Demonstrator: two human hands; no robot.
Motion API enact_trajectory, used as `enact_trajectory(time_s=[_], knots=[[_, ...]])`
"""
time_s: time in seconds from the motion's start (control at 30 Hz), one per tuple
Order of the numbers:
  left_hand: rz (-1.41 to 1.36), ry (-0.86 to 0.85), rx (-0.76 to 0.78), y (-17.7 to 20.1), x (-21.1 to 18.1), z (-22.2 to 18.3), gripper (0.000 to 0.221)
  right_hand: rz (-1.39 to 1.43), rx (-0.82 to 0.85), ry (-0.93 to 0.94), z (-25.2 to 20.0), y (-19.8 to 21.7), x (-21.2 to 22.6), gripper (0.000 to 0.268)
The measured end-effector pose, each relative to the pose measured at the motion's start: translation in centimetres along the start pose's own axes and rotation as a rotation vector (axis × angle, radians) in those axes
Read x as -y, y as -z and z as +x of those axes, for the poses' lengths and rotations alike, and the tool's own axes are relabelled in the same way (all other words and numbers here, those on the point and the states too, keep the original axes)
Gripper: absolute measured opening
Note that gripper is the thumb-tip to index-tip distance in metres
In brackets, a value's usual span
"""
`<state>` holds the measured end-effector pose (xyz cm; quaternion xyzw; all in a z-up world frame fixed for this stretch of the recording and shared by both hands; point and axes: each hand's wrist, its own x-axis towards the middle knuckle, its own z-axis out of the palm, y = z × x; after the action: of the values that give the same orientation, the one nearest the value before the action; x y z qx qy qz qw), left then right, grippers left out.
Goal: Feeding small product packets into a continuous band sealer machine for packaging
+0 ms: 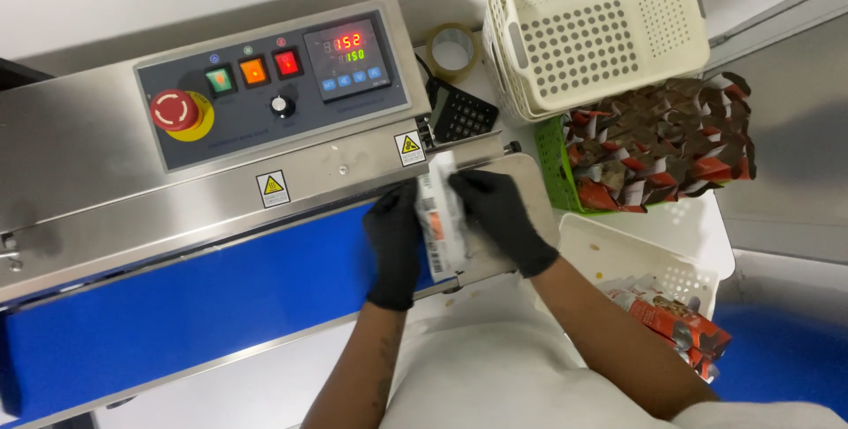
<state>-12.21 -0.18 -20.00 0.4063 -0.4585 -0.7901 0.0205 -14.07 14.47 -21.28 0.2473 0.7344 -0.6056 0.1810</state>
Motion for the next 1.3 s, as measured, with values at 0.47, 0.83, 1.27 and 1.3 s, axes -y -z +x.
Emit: enact_trajectory(time_s=[0.47,0.83,1.27,1.3], knots=[[0.025,-0.305,-0.107,16.7,-2.9,-4.2,0.01,0.12,-0.13,0.121,-8.2,9.8,-1.2,0.02],[0.359,-0.244,-0.004,14.7,-3.3,-15.0,0.024,-1.077,-0.254,-0.21,-12.8,34.2,-21.4,0.04],[1.18,-1.122,0.838,3.3,-0.5,-19.7,0.091,-0.568,0.009,0.705,-25.5,16.2,6.1,0.012],[1.099,-1.0,0.743,3.5,-0.3,-19.5,0.073,-0.283,0.043,0.551,-25.8,15.7,7.0,0.017]])
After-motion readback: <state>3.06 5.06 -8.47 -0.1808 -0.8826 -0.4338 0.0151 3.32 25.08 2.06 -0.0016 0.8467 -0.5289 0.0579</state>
